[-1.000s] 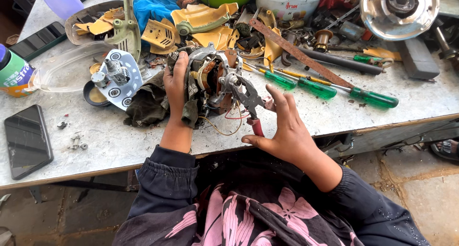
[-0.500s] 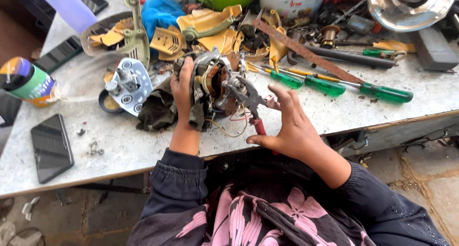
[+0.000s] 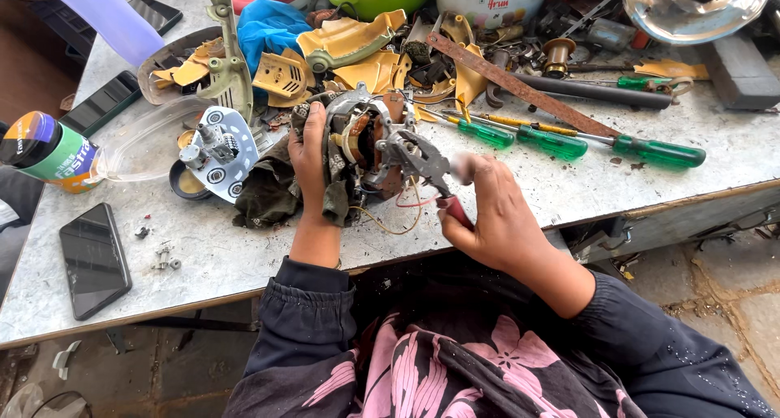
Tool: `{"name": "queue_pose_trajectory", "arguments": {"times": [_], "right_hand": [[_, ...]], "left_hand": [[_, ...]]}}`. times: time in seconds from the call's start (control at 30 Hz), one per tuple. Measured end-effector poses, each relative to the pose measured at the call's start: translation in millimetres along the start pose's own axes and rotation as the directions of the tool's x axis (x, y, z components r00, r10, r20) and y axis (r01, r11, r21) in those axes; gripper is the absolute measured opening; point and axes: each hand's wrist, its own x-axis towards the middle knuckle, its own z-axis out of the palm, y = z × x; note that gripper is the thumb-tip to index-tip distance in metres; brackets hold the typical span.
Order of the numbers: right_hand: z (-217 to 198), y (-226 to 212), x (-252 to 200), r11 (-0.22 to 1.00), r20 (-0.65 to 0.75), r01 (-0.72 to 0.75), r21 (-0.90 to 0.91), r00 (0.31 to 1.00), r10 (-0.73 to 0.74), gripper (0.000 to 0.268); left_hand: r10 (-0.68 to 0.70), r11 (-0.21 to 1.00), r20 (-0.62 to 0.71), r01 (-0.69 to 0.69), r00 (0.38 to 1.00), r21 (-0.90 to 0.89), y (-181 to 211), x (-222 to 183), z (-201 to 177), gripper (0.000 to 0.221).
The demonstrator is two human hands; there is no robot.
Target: The person disassembles an electric motor by removing screws with a screwdriver, uses pliers and a hammer to loosen internal components, and cleans the motor housing with a cloth.
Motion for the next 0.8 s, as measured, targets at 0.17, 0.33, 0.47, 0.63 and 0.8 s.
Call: {"name": "queue_pose_trajectory", "arguments": {"times": [0.17,0.33,0.47,0.63,0.8], "right_hand": [[1.6,0.1,1.4,0.991,-0.083,0.01,-0.132,0.996,-0.021,0.063],[-2.6,-2.0,9.0,0.994,-0.064,-0.059,-0.093,0.997,0.053,0.057],[-11.8,1.9,14.5,0.984,-0.039,0.02,-0.176,0.999,-0.027,0.057],[-20.6,13.7,27.1,0.959,0.011,0.158,-0.237,0.987,-0.16,0.054],[-23.9,24.8,37.5,0.907,0.051,0.27,-0.322,0.962,-0.268,0.053]], "left_hand": [[0.073,0.984,-0.005,-0.071,0.997,0.161,-2.5,-1.5,1.3,0.036],[0.098,0.919,-0.002,-0.089,0.995,0.384,-8.6,4.0,-10.6,0.038],[0.093,0.916,-0.004,-0.084,0.996,0.391,-7.3,19.1,-20.1,0.033],[0.065,0.943,0.051,-0.078,0.997,0.324,-5.2,19.4,-24.5,0.03],[-0.007,0.905,0.087,-0.031,0.996,0.423,-0.9,36.5,-24.0,0.034]]}}
